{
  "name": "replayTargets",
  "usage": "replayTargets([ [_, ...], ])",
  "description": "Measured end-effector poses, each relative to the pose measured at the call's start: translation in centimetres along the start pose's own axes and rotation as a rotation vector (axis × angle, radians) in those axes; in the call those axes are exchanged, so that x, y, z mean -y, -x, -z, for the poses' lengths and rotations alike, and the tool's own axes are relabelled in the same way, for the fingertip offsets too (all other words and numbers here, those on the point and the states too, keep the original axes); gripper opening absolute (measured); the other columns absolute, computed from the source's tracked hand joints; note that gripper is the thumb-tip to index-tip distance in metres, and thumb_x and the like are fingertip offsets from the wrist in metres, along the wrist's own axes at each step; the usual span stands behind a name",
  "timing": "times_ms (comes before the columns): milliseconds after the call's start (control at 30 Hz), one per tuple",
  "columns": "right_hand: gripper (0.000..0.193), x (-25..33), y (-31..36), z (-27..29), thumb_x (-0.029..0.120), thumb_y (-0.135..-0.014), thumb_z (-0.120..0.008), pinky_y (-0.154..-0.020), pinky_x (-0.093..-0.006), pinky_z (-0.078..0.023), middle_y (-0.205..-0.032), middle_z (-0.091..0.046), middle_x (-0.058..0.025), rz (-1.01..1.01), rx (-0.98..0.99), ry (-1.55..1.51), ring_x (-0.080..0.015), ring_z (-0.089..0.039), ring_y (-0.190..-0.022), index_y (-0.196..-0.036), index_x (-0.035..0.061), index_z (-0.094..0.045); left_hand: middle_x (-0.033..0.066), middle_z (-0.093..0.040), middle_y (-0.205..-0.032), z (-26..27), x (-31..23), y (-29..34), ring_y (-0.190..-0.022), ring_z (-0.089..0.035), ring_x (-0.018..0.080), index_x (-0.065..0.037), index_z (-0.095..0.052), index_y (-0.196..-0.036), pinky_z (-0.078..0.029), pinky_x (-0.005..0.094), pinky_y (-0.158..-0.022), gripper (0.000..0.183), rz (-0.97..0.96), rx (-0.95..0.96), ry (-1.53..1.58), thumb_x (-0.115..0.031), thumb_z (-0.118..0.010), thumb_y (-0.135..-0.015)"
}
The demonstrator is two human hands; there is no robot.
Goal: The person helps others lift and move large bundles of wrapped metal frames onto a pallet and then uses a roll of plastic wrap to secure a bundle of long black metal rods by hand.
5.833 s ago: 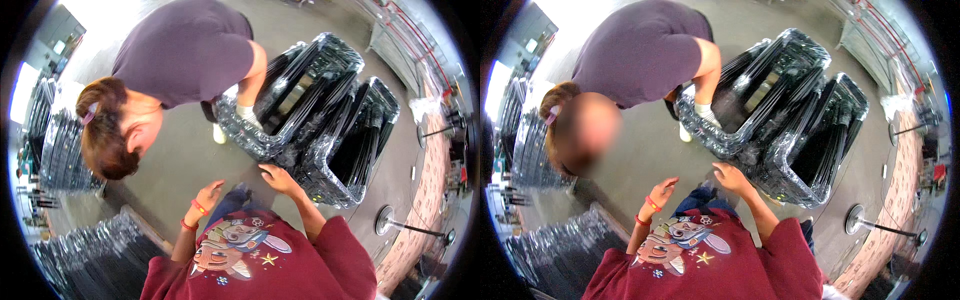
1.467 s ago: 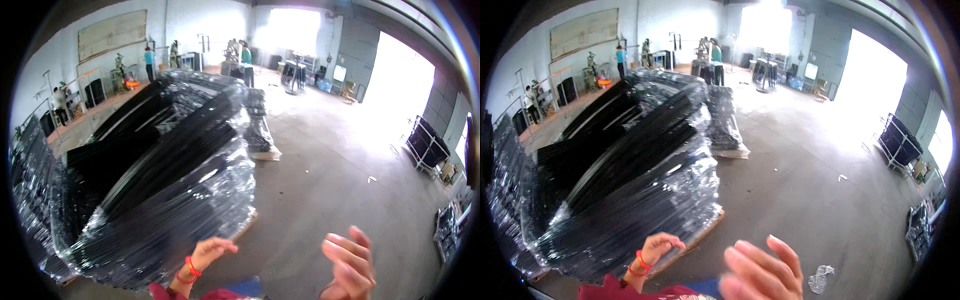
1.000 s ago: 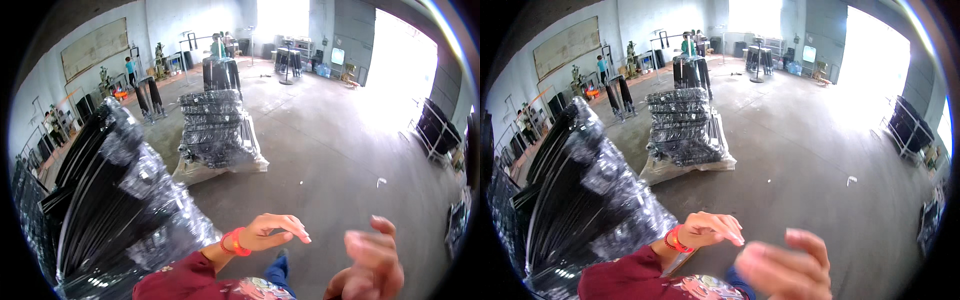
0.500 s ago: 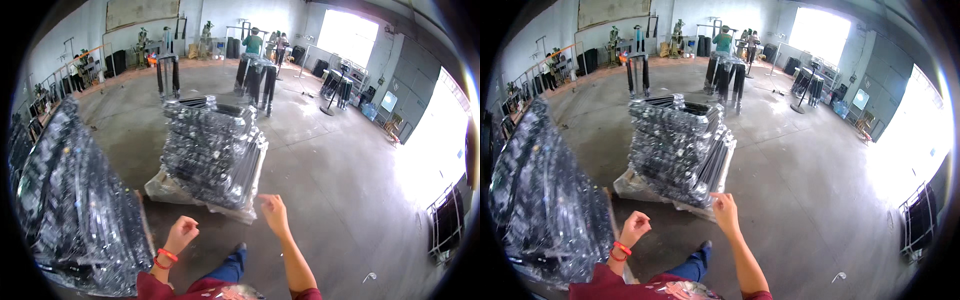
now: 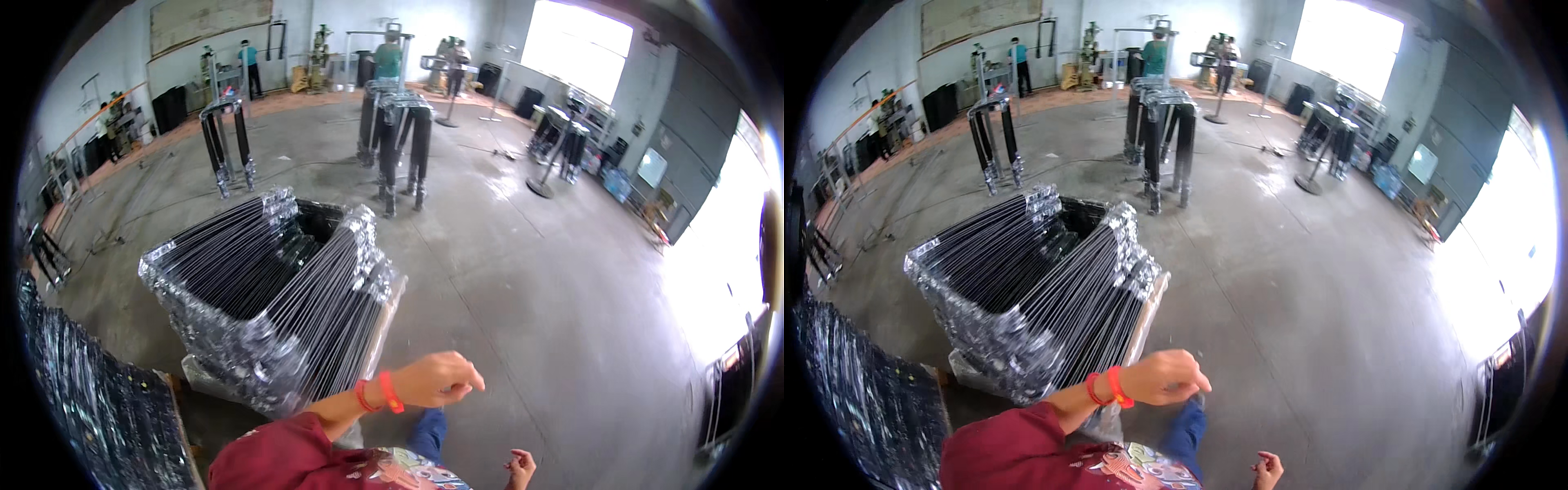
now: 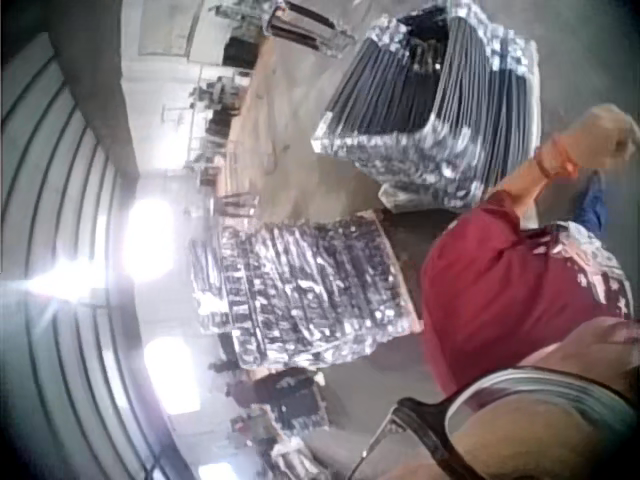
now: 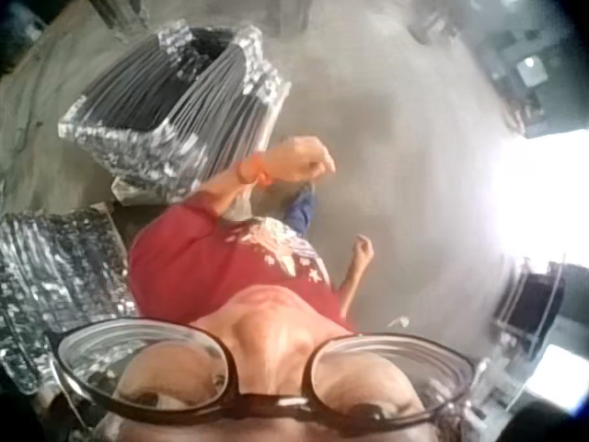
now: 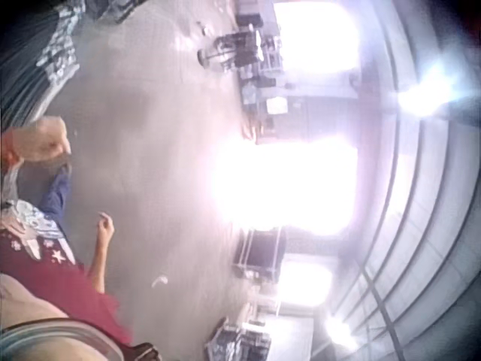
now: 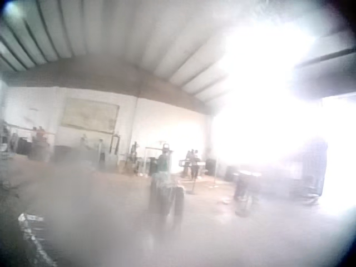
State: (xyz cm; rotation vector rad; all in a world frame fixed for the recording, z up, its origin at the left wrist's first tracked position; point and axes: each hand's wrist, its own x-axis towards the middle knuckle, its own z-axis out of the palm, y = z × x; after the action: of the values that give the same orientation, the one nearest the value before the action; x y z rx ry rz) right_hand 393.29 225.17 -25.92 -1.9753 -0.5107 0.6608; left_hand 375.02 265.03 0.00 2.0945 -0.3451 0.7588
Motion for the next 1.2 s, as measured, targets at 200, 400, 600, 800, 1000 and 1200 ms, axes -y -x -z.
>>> replayTargets([
  [200, 0.014, 23.1, -32.2, -5.1, -0.009, -0.070, -0.044, -0.044, -0.0188, -0.036, -0.058, -0.045, 0.0007, 0.188, -0.055, -0.340, -0.0052, -0.041, -0.049, -0.074, 0.0007, -0.053, 0.0055, -0.059, -0.073, 5.5, 20.4, -7.9, -0.070, -0.056, 0.0217, -0.009, -0.062, -0.086, -0.044, 0.0310, -0.066, 0.016, 0.252, -0.109, -0.295, -0.003, -0.055, -0.073],
  [400, 0.013, 43.4, -60.2, -15.6, -0.010, -0.070, -0.046, -0.048, -0.0212, -0.038, -0.066, -0.045, -0.0024, 0.569, 0.372, -0.104, -0.0092, -0.046, -0.052, -0.074, -0.0016, -0.055, 0.0073, -0.061, -0.067, 19.1, 31.8, -8.6, -0.066, -0.060, 0.0176, -0.004, -0.061, -0.087, -0.046, 0.0274, -0.059, 0.016, 0.931, -0.588, -0.352, -0.003, -0.048, -0.078],
  [600, 0.010, 51.5, -80.8, -26.4, -0.012, -0.066, -0.052, -0.050, -0.0209, -0.042, -0.069, -0.051, -0.0054, 0.632, 0.515, -0.007, -0.0120, -0.055, -0.055, -0.067, -0.0024, -0.056, 0.0103, -0.062, -0.080, 28.2, 51.5, -10.0, -0.073, -0.061, 0.0174, -0.001, -0.061, -0.086, -0.047, 0.0265, -0.066, 0.021, 1.045, -0.989, -0.397, 0.005, -0.042, -0.079],
  [800, 0.010, 61.8, -99.1, -34.7, -0.013, -0.062, -0.053, -0.045, -0.0228, -0.043, -0.062, -0.054, -0.0071, 0.326, 0.567, -0.196, -0.0122, -0.052, -0.051, -0.064, -0.0033, -0.053, 0.0104, -0.061, -0.083, 51.1, 61.1, -22.1, -0.075, -0.059, 0.0202, 0.000, -0.060, -0.086, -0.045, 0.0266, -0.066, 0.016, 0.863, -0.855, -0.586, 0.002, -0.046, -0.080],
  [1000, 0.010, 69.9, -119.3, -48.1, -0.012, -0.061, -0.051, -0.043, -0.0220, -0.041, -0.058, -0.053, -0.0055, 0.362, 0.557, -0.137, -0.0109, -0.050, -0.047, -0.064, -0.0021, -0.053, 0.0100, -0.061, -0.083, 75.4, 75.5, -30.6, -0.075, -0.057, 0.0240, -0.002, -0.060, -0.084, -0.044, 0.0283, -0.067, 0.015, 0.584, -0.825, -0.941, 0.002, -0.047, -0.078],
  [1200, 0.009, 87.0, -132.9, -68.5, -0.010, -0.065, -0.052, -0.043, -0.0205, -0.039, -0.062, -0.053, -0.0056, 0.442, 0.784, -0.299, -0.0099, -0.050, -0.048, -0.066, -0.0012, -0.054, 0.0117, -0.062, -0.086, 83.6, 90.3, -26.8, -0.080, -0.059, 0.0216, -0.002, -0.060, -0.087, -0.045, 0.0284, -0.071, 0.017, 0.951, -1.051, -0.735, -0.009, -0.045, -0.085],
])
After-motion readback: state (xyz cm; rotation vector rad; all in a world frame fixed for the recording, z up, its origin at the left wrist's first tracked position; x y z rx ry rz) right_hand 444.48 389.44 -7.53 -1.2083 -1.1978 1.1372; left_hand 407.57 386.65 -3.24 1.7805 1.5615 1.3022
